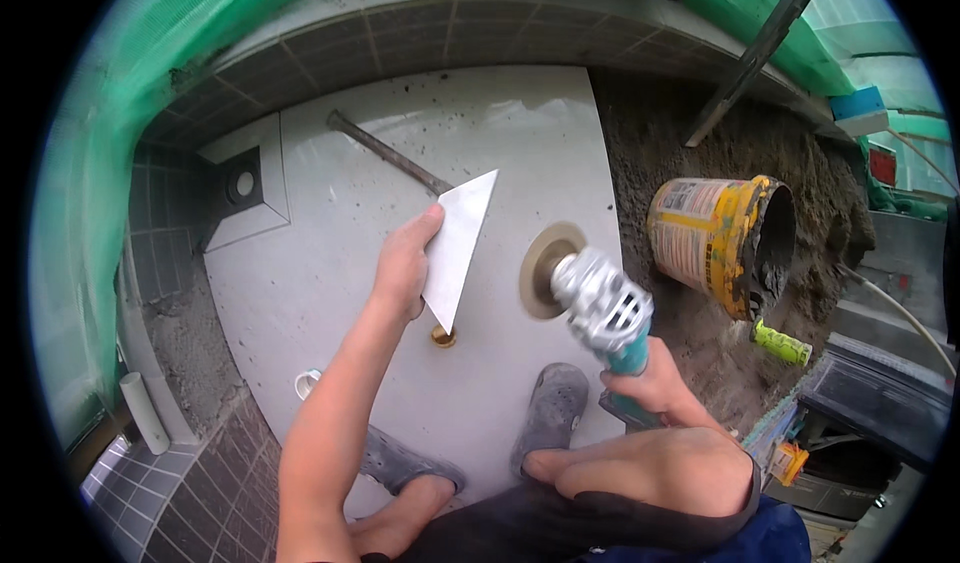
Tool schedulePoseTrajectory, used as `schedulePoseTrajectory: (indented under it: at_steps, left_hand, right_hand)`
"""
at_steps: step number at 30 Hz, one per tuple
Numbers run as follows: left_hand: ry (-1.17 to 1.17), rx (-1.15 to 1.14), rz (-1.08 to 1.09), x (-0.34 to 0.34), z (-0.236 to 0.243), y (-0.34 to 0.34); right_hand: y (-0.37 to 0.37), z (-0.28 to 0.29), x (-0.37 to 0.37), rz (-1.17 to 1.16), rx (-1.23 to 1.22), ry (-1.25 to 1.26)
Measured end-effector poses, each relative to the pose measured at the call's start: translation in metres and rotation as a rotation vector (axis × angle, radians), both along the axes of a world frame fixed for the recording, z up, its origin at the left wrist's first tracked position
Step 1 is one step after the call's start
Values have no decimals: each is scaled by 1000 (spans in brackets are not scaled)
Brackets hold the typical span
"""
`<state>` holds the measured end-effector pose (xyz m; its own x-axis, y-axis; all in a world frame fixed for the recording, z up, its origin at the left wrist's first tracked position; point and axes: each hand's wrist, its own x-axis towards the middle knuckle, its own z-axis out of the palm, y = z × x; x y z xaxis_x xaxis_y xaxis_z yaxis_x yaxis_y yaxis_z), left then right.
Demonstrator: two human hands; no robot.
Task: The person cuts a ceramic tile with a power grinder, applies adhesive with a trowel, and fits the tile pieces around a floor drain.
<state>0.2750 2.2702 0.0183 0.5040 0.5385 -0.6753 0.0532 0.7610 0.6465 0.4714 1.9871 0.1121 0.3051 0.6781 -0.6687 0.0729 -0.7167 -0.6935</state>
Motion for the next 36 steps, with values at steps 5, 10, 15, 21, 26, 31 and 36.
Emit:
schedulePoseTrajectory:
  at_steps: [5,10,15,21,26,31,36]
  left_hand:
    - [-36,8,-139,19,20,-8]
    - [-36,32,-161,25,31,-10]
    - [-16,25,-169,23,30,-14]
    - [14,-20,-176,21,37,-16]
    - [25,-52,-206,20,39,-16]
    - [22,-47,-219,24,34,-20]
    - [86,-30,-194,18,30,-21]
  right_hand:
    - [-4,18,-14,189,-69,-21]
    - [-6,18,-20,188,-54,-26]
    - [-5,14,-27,192,-74,17]
    - [-9,6,-24,235,-99,45]
    - [-2,10,-19,163,-127,47]
    - [-2,13,-12,208,-170,79]
    - [-3,6,-19,238,-81,183]
